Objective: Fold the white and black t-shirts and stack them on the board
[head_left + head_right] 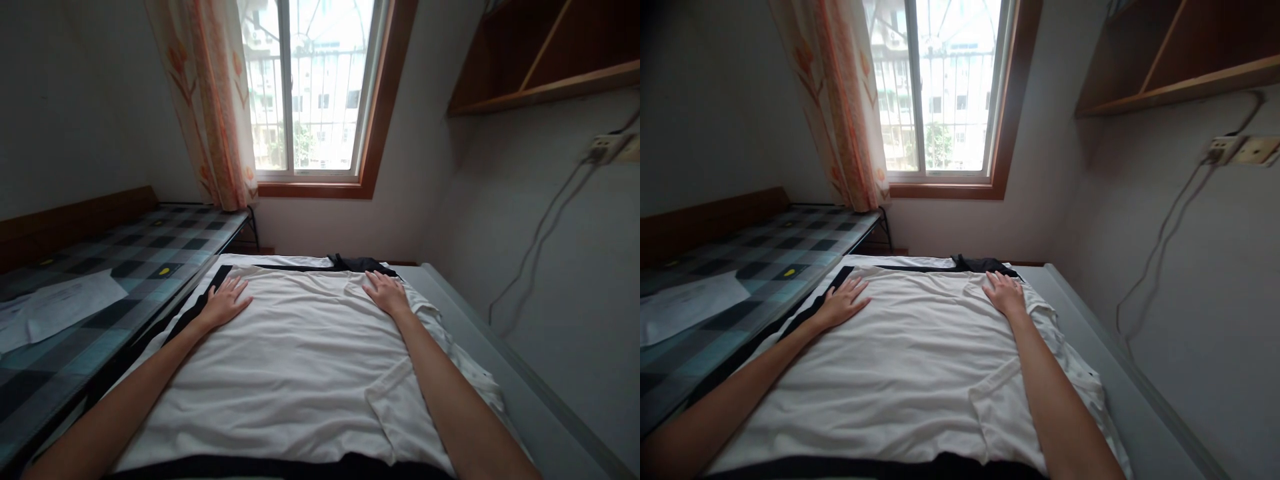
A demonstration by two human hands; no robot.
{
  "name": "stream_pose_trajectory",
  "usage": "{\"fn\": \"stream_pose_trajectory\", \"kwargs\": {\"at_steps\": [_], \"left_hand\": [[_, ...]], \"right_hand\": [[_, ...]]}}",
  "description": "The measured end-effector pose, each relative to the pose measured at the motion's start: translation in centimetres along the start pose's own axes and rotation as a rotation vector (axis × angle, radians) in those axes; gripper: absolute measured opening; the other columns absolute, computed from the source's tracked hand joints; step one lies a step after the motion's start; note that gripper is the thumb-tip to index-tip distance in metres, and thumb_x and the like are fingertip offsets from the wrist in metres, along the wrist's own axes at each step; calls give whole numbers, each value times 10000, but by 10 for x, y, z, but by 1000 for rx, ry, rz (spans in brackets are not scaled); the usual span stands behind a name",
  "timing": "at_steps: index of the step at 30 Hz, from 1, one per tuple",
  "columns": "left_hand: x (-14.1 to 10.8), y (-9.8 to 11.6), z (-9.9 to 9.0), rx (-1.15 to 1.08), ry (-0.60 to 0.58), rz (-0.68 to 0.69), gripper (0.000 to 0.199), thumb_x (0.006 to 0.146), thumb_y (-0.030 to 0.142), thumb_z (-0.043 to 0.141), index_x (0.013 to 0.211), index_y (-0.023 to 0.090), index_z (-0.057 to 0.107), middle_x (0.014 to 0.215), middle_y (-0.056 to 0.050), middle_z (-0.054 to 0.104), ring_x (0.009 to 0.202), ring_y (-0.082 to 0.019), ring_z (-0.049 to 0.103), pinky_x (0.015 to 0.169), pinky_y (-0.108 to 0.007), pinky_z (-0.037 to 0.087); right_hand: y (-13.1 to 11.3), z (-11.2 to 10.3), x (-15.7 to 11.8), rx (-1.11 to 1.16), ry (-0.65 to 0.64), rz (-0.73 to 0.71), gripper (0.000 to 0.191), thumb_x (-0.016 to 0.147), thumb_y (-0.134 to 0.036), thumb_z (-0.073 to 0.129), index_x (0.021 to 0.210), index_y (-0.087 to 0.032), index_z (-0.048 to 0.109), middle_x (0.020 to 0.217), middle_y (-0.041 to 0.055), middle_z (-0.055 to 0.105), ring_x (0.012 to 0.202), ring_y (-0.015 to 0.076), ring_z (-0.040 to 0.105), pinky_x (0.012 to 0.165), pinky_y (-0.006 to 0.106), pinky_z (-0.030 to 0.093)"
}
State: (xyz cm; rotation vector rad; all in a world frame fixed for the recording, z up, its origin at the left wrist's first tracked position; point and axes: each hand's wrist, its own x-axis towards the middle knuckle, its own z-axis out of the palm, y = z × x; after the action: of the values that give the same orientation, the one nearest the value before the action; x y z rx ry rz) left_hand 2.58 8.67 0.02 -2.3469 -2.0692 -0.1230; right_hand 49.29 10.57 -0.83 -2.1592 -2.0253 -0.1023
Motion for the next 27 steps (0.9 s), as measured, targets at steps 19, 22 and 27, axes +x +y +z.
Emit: {"fn": "stream_pose_trajectory", "kwargs": {"at_steps": [19, 22, 27], "left_hand": [[13, -7, 4, -61, 44, 11, 645, 903, 626, 347, 1463, 310, 403, 1581, -47, 294, 1448, -302, 237, 1139, -576, 167], [13, -8, 5, -60, 50, 16, 645, 902, 633, 342, 1464, 321, 399, 1580, -39, 295, 1448, -301, 239, 1139, -573, 170], [12, -8, 5, -66, 53, 25, 647, 909, 629, 331, 1467, 308, 393, 1584, -42, 285, 1453, -289, 232, 1138, -575, 176]], "right_hand": [[-2, -4, 4, 19, 34, -12, 563, 931, -526, 377, 1443, -305, 454, 1510, 27, 431, 1343, 258, 404, 1108, 462, 271], [-2, -3, 3, 16, 55, -23, 552, 934, -501, 379, 1438, -293, 463, 1502, 32, 442, 1338, 248, 412, 1111, 446, 269], [-1, 0, 4, -1, 53, -23, 547, 939, -485, 374, 1443, -291, 455, 1504, 36, 439, 1336, 253, 412, 1114, 437, 260]]}}
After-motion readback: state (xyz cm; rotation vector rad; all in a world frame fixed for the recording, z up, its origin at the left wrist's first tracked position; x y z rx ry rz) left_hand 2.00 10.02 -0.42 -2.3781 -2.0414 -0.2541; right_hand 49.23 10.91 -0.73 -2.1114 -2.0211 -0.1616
